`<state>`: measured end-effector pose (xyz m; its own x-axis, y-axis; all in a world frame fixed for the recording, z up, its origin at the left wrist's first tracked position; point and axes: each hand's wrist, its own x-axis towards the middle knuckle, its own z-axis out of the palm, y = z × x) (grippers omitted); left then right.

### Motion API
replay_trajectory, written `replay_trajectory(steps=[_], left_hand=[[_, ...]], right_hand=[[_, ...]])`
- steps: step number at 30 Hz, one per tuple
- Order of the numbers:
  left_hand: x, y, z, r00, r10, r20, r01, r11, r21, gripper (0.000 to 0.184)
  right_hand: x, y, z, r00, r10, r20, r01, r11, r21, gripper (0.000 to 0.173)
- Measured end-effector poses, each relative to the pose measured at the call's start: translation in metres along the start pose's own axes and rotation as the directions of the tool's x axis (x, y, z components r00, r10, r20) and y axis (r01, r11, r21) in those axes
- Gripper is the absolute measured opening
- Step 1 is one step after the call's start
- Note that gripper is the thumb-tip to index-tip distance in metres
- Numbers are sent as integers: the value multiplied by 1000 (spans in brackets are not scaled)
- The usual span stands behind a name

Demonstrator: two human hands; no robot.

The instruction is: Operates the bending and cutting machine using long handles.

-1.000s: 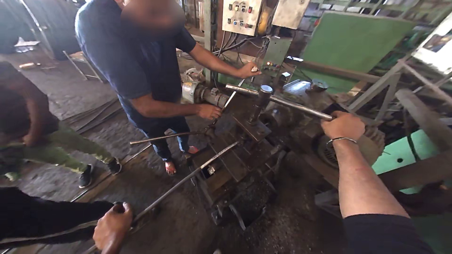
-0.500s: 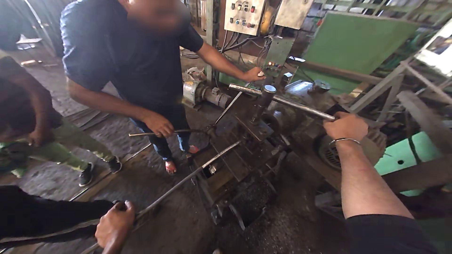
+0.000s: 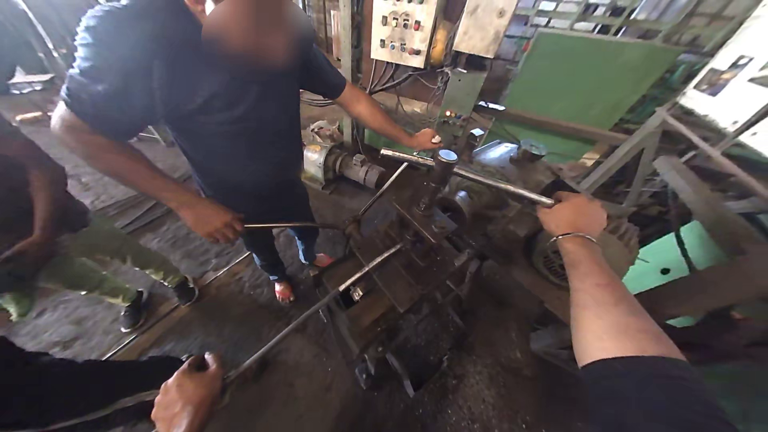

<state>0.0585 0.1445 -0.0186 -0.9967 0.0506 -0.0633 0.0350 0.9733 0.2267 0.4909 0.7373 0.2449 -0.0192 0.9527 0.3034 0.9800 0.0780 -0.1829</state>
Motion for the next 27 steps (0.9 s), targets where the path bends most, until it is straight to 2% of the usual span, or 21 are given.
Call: replay_trajectory(steps=[27], left_hand=[[-1, 7, 2, 1000, 24, -1, -24, 1000, 7, 50]], right_hand=[[6, 1, 0, 1000, 6, -2, -6, 1000, 4, 31]])
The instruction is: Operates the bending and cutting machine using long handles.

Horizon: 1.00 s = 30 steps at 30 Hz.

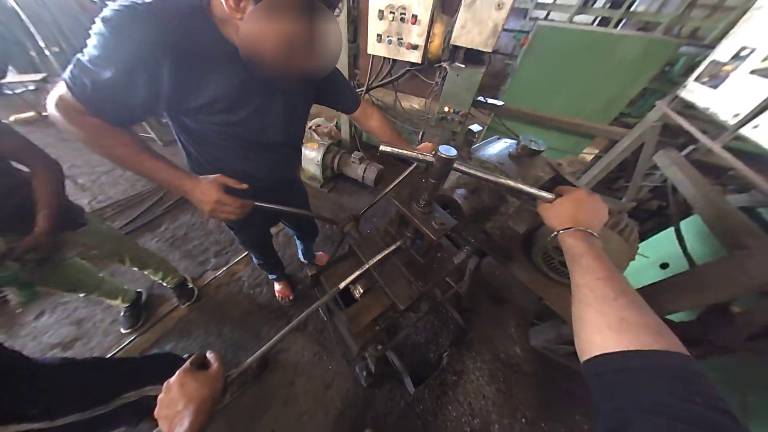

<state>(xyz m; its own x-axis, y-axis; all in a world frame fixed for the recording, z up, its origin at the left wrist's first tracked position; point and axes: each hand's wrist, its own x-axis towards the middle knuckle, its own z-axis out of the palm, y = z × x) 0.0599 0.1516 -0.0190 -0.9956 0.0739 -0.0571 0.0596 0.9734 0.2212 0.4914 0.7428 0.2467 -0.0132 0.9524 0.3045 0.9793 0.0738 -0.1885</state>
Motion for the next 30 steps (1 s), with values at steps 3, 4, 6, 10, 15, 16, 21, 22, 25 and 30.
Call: replay_trajectory(steps=[3, 4, 6, 10, 15, 16, 21, 22, 25, 30], left_hand=[[-2, 2, -1, 1000, -1, -5, 1, 1000, -2, 50], [-2, 2, -2, 1000, -3, -7, 3, 1000, -2, 50], [-3, 3, -1, 1000, -6, -11, 6, 1000, -3, 49], [-3, 4, 0, 1000, -15, -22, 16, 1000, 3, 48], [-1, 4, 4, 999, -17, -28, 18, 1000, 2, 49], [0, 4, 5, 999, -18, -31, 18, 1000, 2, 49], [-4, 7, 3, 1000, -19, -12, 19, 1000, 0, 51], [-4, 7, 2, 1000, -21, -4, 21, 1000, -5, 51], [-4, 9, 2, 1000, -24, -2, 24, 1000, 3, 50], [-3, 12, 1, 1000, -18, -5, 18, 1000, 11, 49]], right_hand=[[1, 1, 1, 1000, -4, 3, 4, 1000, -9, 31], [2, 1, 1, 1000, -4, 1, 4, 1000, -14, 31], [3, 1, 3, 1000, 5, -4, -5, 1000, -16, 31], [4, 3, 4, 1000, 3, -11, -4, 1000, -17, 30], [6, 3, 4, 1000, 6, -1, -6, 1000, -14, 31], [6, 3, 4, 1000, 8, 0, -7, 1000, -13, 31], [8, 4, 4, 1000, -2, -6, 2, 1000, -11, 32], [8, 5, 3, 1000, -2, -1, 2, 1000, -5, 33], [7, 5, 2, 1000, 3, 4, -3, 1000, -2, 34], [10, 5, 4, 1000, 6, 3, -6, 1000, -5, 34]])
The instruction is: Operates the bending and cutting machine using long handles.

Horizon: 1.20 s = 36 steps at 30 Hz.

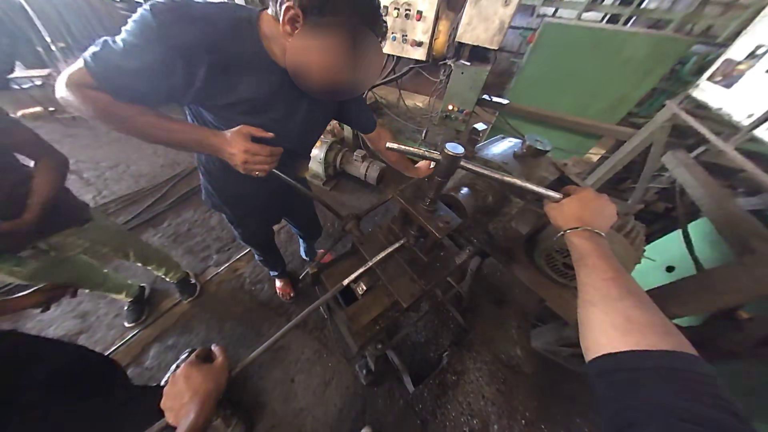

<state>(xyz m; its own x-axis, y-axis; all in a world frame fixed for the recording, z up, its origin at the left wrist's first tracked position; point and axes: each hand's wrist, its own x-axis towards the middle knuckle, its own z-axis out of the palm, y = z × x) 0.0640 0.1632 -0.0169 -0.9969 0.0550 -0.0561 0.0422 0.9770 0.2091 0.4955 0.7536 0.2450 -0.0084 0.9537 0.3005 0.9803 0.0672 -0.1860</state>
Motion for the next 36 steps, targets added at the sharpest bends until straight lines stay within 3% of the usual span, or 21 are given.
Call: replay_trajectory(steps=[36], left_hand=[[5, -5, 7, 1000, 13, -10, -13, 1000, -7, 51]], right_hand=[[-2, -1, 0, 1000, 6, 9, -6, 1000, -19, 31]])
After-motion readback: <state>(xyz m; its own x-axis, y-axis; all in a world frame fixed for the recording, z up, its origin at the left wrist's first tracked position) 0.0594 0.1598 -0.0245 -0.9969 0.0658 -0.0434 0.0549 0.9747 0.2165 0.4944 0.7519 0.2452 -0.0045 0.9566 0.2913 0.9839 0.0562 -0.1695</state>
